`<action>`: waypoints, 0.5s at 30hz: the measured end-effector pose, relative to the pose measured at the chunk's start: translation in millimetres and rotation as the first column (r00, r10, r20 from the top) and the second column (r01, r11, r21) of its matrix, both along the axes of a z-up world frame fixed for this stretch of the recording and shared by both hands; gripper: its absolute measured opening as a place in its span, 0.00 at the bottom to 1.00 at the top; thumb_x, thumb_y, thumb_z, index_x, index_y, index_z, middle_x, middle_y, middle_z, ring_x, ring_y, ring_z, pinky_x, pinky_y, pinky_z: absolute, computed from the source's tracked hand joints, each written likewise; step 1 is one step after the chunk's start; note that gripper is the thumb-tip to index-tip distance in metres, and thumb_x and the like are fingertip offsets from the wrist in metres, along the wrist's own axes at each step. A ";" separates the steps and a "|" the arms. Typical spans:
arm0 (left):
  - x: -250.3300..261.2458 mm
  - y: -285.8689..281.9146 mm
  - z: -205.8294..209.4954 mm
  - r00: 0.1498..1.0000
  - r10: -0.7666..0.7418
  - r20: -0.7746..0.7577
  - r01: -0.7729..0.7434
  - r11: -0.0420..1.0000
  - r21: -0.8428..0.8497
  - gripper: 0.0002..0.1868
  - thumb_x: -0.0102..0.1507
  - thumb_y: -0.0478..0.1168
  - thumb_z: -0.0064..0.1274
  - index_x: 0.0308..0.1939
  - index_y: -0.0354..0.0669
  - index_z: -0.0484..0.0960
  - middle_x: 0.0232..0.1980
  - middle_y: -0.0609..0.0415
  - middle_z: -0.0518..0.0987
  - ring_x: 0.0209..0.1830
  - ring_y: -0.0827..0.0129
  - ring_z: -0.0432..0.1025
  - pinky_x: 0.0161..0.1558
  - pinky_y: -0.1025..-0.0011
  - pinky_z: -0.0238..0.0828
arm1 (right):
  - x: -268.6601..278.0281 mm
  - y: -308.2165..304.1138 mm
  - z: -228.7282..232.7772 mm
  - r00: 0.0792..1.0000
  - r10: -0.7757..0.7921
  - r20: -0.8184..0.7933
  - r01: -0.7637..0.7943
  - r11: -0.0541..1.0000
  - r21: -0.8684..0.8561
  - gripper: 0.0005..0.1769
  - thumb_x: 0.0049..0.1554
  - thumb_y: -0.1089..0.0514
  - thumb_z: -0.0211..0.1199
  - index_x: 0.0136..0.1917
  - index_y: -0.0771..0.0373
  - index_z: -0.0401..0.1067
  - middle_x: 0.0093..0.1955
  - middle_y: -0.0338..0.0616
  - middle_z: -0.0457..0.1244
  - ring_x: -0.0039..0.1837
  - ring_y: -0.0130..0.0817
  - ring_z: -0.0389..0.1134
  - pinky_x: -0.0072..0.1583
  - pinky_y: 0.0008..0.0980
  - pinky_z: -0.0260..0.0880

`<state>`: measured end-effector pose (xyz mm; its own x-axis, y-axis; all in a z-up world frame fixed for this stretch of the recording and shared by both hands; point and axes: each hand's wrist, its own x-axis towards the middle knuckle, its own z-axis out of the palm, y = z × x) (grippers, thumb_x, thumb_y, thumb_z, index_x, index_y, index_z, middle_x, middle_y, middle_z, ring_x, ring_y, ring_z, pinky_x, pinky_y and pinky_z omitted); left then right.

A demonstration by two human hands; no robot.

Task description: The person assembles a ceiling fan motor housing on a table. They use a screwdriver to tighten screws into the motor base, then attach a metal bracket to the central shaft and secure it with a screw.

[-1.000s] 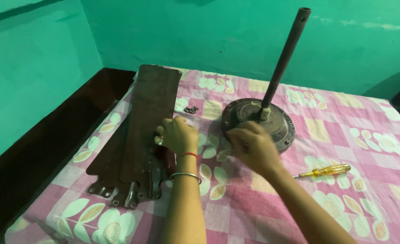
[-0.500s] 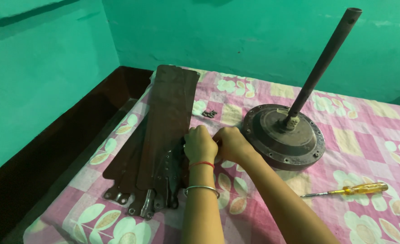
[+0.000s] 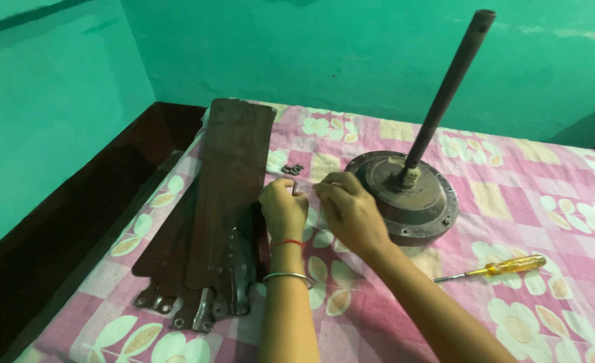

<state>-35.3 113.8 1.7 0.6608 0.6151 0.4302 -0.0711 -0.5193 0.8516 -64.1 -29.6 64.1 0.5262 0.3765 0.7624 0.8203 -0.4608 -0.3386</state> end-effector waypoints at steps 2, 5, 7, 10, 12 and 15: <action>7.4 -2.7 -1.7 0.997 -0.070 0.042 0.078 0.970 -0.231 0.14 0.51 0.34 0.62 0.40 0.33 0.88 0.37 0.40 0.86 0.35 0.58 0.81 0.39 0.66 0.77 | 0.1 -21.0 14.7 0.965 0.006 0.263 -0.005 1.000 -0.003 0.09 0.57 0.68 0.65 0.52 0.67 0.78 0.57 0.50 0.67 0.55 0.44 0.73 0.57 0.35 0.78; 20.3 -6.1 -11.6 0.972 -0.160 0.175 0.230 0.816 -0.531 0.13 0.54 0.33 0.63 0.42 0.32 0.89 0.35 0.47 0.86 0.32 0.69 0.78 0.38 0.72 0.74 | 0.3 -56.4 26.9 0.942 -0.107 0.318 0.085 0.993 0.082 0.06 0.57 0.68 0.69 0.49 0.65 0.79 0.56 0.47 0.68 0.56 0.44 0.75 0.58 0.35 0.77; 26.9 -7.0 -19.4 0.923 -0.176 0.342 0.372 0.634 -0.678 0.13 0.55 0.29 0.63 0.44 0.31 0.89 0.38 0.52 0.84 0.33 0.74 0.73 0.37 0.76 0.70 | 1.8 -80.8 28.6 0.940 -0.206 0.272 0.180 0.977 0.117 0.07 0.55 0.68 0.70 0.49 0.65 0.80 0.55 0.47 0.69 0.56 0.43 0.74 0.57 0.36 0.76; 33.3 -7.8 -19.7 0.871 -0.143 0.469 0.479 0.452 -0.752 0.10 0.59 0.27 0.61 0.45 0.29 0.87 0.43 0.49 0.85 0.39 0.71 0.77 0.43 0.78 0.76 | 6.7 -103.5 19.8 0.973 -0.221 0.066 0.190 0.930 0.316 0.09 0.56 0.70 0.67 0.52 0.66 0.79 0.56 0.46 0.68 0.57 0.39 0.74 0.57 0.33 0.76; 33.4 -15.5 -10.2 0.829 -0.150 0.538 0.554 0.349 -0.756 0.11 0.62 0.28 0.59 0.47 0.26 0.85 0.46 0.47 0.84 0.41 0.69 0.80 0.47 0.76 0.80 | 14.3 -113.9 13.8 0.982 -0.168 -0.091 0.191 0.863 0.468 0.09 0.59 0.70 0.65 0.54 0.68 0.78 0.55 0.45 0.69 0.58 0.37 0.75 0.56 0.31 0.77; 19.5 -34.3 11.1 0.724 -0.232 0.650 0.690 0.213 -0.692 0.12 0.64 0.31 0.55 0.49 0.27 0.82 0.47 0.46 0.84 0.42 0.66 0.82 0.49 0.73 0.82 | 34.4 -122.6 11.8 0.952 -0.095 -0.291 0.259 0.757 0.600 0.09 0.62 0.68 0.64 0.56 0.72 0.76 0.52 0.46 0.71 0.55 0.36 0.77 0.56 0.28 0.78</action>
